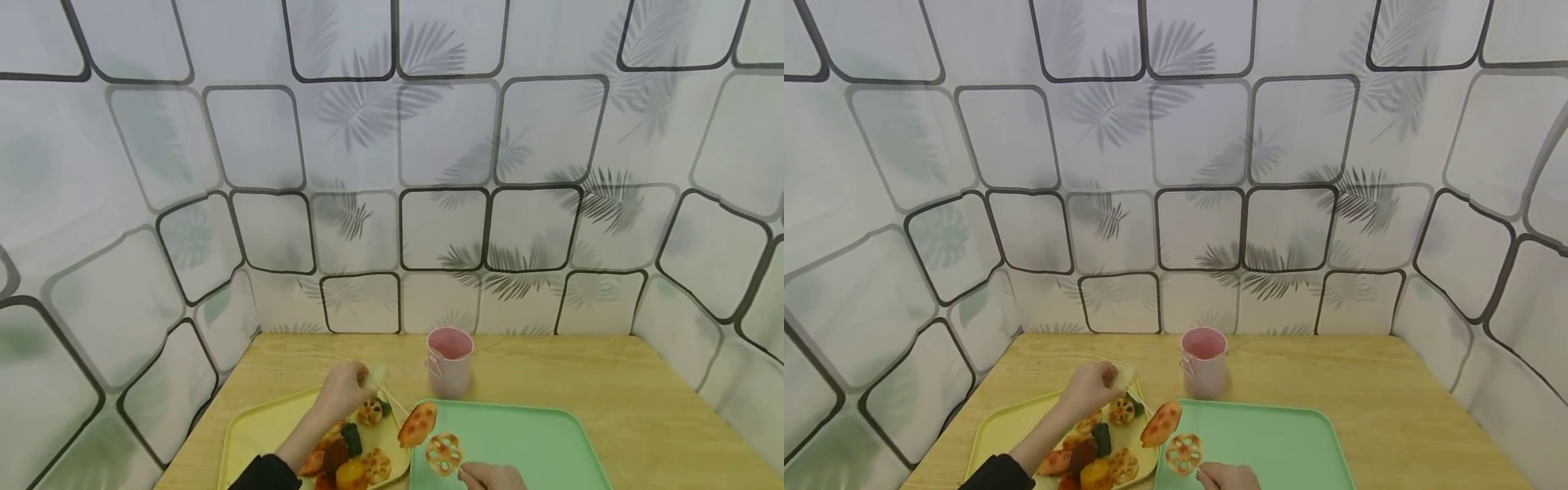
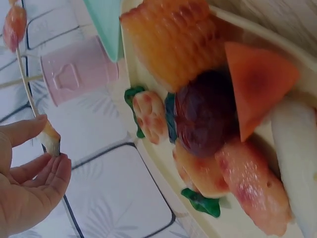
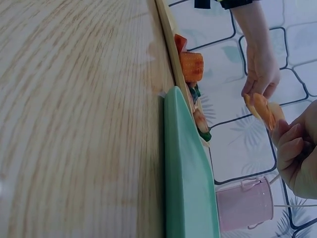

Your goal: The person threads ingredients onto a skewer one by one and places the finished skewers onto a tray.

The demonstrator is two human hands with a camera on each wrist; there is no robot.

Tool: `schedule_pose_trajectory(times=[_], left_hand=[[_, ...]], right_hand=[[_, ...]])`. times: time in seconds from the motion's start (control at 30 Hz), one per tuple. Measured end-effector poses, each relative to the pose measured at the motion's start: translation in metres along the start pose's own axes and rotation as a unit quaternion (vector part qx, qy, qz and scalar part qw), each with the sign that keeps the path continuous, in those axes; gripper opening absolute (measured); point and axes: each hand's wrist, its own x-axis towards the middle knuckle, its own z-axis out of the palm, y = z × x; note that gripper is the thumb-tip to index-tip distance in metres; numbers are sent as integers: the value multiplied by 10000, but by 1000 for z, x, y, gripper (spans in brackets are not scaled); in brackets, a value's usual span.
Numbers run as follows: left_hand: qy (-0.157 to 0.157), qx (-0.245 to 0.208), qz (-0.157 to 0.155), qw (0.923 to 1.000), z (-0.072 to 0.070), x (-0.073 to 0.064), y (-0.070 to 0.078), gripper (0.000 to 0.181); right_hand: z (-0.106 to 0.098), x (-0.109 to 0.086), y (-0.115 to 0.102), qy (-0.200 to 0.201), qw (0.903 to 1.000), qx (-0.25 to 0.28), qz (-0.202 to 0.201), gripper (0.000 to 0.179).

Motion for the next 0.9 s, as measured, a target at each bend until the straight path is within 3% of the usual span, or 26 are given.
schedule_pose_trajectory(times=[0.13,0.4,0.7,0.8,0.9], left_hand=[[-60,36,240,9997,4,-3,8,25],[42,173,165,9997,5,-6,13,22],[-59,165,459,9988,15,-5,24,22],[-30,238,495,9985,16,-6,26,24],[-250,174,470,9984,13,-4,26,26]], right_hand=[[1,7,-2,111,9997,189,-47,23],[-1,16,-8,-342,9952,694,600,33],[6,23,-10,139,9990,218,371,36],[5,25,-10,-159,9956,566,734,32],[2,26,-10,-429,9865,1042,1188,21]])
